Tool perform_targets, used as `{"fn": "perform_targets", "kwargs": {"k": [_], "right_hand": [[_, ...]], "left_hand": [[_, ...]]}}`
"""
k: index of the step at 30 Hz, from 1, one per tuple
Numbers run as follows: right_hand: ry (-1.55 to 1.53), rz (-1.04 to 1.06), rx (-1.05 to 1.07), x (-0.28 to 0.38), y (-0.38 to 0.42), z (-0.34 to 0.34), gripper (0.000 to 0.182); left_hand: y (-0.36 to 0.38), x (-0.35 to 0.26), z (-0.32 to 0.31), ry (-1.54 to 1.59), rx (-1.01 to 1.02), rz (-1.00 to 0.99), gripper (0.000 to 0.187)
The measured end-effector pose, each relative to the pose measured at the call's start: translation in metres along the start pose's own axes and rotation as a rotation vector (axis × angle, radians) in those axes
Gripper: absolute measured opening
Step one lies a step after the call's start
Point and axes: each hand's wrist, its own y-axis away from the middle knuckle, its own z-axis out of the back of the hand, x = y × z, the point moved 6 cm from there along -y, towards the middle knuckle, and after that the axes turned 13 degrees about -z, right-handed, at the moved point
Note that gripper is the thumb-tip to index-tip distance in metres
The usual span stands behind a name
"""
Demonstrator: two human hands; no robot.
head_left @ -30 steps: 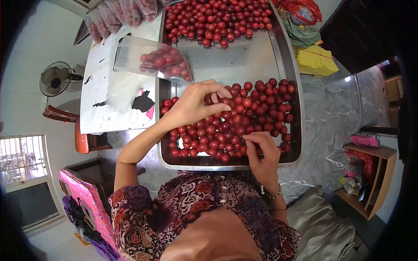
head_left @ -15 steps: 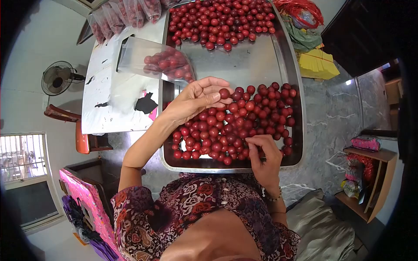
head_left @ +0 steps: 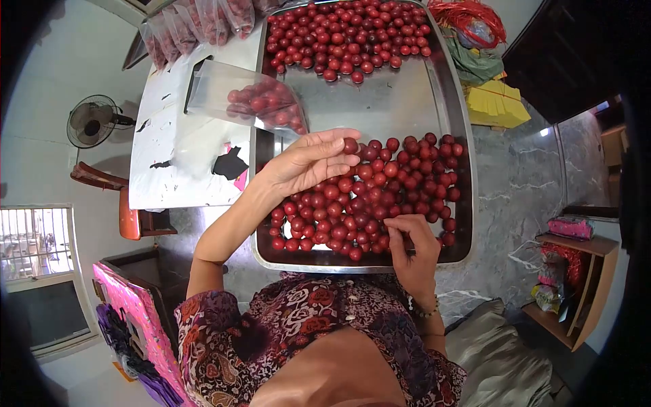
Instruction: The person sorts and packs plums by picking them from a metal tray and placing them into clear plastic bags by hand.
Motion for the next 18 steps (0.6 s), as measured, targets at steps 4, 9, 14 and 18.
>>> {"fn": "perform_targets", "kwargs": {"k": [4,9,14,18], "right_hand": [[-0.016,0.002,0.001,0.0,0.0,0.0,0.016],[-0.014,-0.002,-0.003,-0.001,0.0,0.0,0.016],[-0.002,-0.009,-0.008,-0.001,0.0,-0.001,0.016],[0.004,-0.016,-0.011,0.0,0.0,-0.001,0.017]], "left_hand": [[-0.001,0.001,-0.002,0.133,-0.019,0.025,0.037],[0.0,0.003,-0.008,0.187,-0.044,0.036,0.036],[-0.001,0.001,-0.01,0.206,-0.073,0.034,0.033],[0.001,0.006,0.007,0.286,-0.008,0.0,0.034]]}}
